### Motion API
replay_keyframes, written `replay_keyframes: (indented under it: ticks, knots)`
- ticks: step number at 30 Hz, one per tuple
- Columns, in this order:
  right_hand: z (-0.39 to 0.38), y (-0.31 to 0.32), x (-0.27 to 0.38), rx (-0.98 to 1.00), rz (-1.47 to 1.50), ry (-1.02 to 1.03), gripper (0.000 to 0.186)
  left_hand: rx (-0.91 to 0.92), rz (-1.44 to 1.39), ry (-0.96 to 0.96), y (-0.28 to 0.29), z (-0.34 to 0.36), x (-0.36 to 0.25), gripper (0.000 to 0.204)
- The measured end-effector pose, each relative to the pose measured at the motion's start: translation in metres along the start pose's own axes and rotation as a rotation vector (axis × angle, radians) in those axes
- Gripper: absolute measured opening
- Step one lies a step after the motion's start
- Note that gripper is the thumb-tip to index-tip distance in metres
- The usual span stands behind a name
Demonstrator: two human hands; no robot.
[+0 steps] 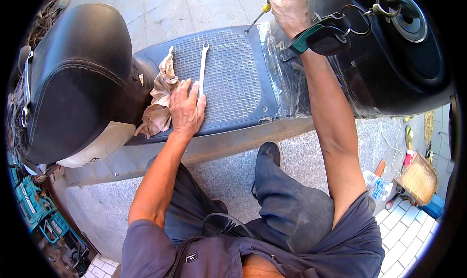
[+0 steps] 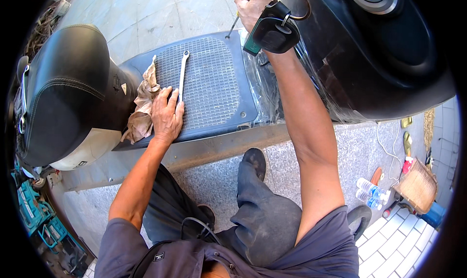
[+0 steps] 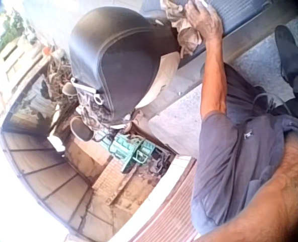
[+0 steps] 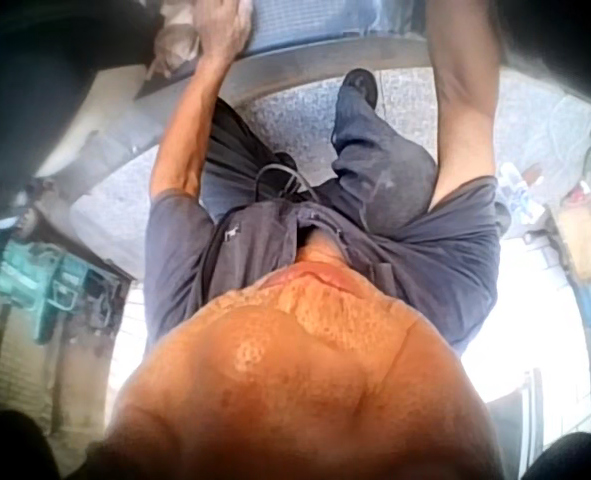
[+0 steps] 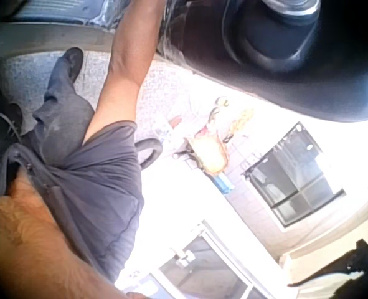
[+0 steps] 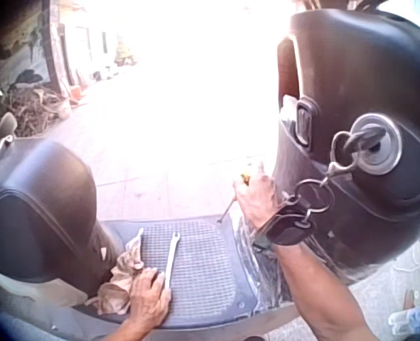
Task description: The person sits on the ground and uses a screwdriver to remove screws from the floorboard of a scooter. After removing the screws, the person stands up, moves the scooter, and places a rag on the seat.
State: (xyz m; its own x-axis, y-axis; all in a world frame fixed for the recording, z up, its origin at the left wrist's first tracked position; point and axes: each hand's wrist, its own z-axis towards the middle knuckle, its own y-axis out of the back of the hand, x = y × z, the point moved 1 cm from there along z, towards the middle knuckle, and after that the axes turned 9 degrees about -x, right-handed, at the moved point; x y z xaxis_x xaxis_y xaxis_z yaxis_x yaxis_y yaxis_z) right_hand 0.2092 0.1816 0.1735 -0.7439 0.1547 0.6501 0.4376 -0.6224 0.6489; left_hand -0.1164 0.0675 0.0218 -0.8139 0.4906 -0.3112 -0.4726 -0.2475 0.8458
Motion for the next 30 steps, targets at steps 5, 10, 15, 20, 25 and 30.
replay_keyframes:
  ticks: [5,10,15,20,25,30]
  knots:
    - [0.002,-0.007,-0.008,-0.012,0.075,0.089,0.032,-0.005,-0.008,-0.007,0.0,0.001,-0.001,0.042]
    - [-0.001,-0.013,-0.01,-0.01,0.032,0.197,0.027,-0.001,-0.016,0.007,0.001,-0.001,-0.003,0.042]
    - [0.002,-0.006,-0.013,-0.088,-0.065,0.195,0.042,-0.012,-0.044,0.017,-0.003,0.0,-0.003,0.046]
    - [-0.001,-0.004,0.005,-0.063,-0.021,0.1,0.029,-0.026,-0.037,0.0,0.004,0.0,-0.003,0.045]
    - [-0.006,-0.003,0.018,-0.062,-0.003,0.149,0.029,-0.018,-0.017,-0.001,0.004,0.004,-0.005,0.042]
    - [-0.015,0.0,0.028,-0.048,0.113,0.099,0.033,-0.003,0.004,-0.008,0.005,0.001,-0.002,0.043]
